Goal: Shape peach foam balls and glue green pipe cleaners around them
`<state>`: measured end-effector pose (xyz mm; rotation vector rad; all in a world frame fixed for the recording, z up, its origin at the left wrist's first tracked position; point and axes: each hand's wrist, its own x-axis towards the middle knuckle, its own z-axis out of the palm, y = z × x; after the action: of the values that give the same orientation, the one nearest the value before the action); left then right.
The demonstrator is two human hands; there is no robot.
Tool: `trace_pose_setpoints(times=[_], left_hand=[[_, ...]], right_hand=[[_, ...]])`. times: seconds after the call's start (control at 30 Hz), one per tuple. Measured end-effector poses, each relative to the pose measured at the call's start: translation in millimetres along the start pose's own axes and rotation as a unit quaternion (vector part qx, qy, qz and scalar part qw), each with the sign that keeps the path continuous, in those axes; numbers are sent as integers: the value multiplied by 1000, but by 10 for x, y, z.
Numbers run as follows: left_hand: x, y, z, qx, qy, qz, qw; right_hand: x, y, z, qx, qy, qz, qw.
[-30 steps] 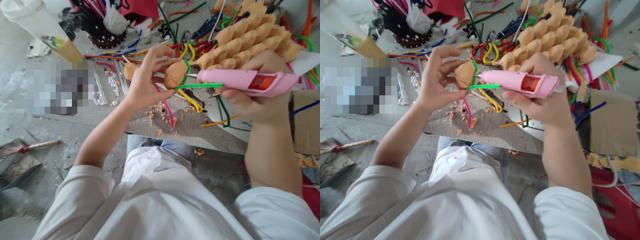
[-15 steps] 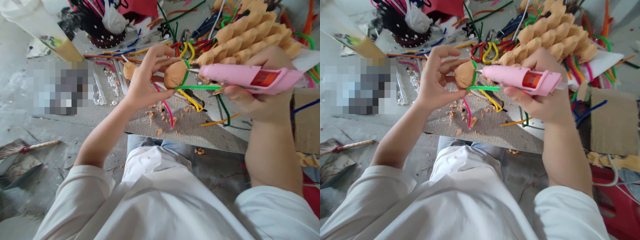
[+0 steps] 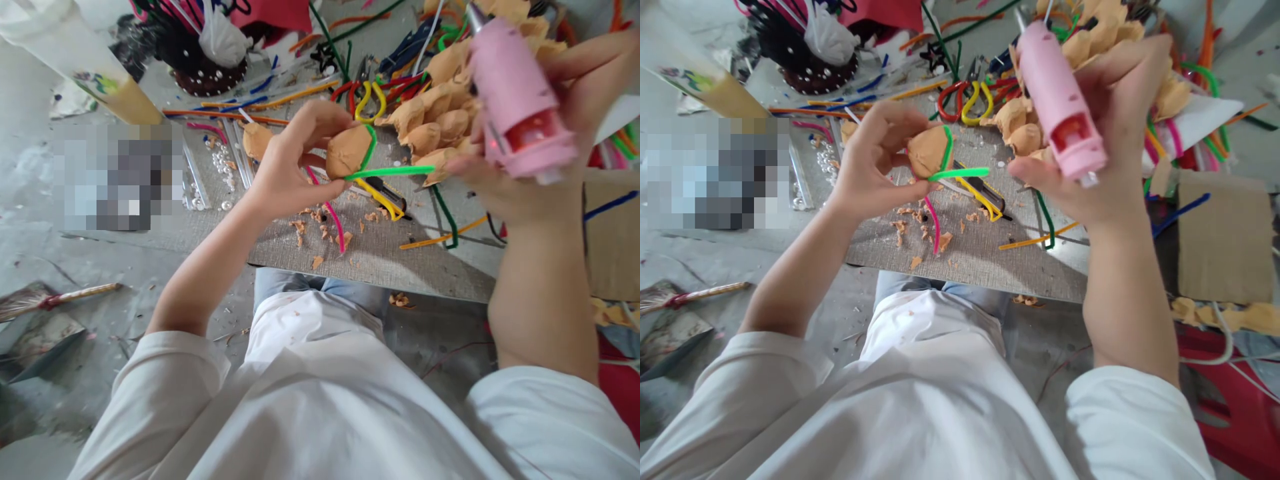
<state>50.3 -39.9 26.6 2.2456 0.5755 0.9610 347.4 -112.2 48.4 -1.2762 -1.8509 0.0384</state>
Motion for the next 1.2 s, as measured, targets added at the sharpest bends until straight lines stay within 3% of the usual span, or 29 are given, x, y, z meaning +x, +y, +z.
trace_pose_setpoints(times=[0.07, 0.2, 0.3, 0.4, 0.5, 0.6, 0.8, 1.2], left_hand=[[-3, -11, -2, -9, -8, 1, 1000], [-4, -48, 3, -33, 2, 6, 999], [0, -69, 13, -35, -8, 3, 999], [5, -69, 32, -25, -21, 0, 999], [6, -58, 57, -7, -31, 5, 999], [6, -48, 71, -5, -39, 10, 999], [7, 6, 47, -22, -46, 22, 998], [18, 30, 47, -73, -90, 41, 992]], right_hand=[[-10, 79, 33, -21, -12, -25, 999], [-69, 180, 86, -100, -155, 40, 982], [-67, 102, 50, -108, -193, 50, 974], [-20, -157, -18, -78, -148, 21, 986], [11, -445, -28, 26, -107, -37, 993], [3, -584, 31, 62, -68, -60, 994], [-6, -543, 143, 119, 10, -33, 992], [-30, -485, 195, 171, -7, 17, 985]])
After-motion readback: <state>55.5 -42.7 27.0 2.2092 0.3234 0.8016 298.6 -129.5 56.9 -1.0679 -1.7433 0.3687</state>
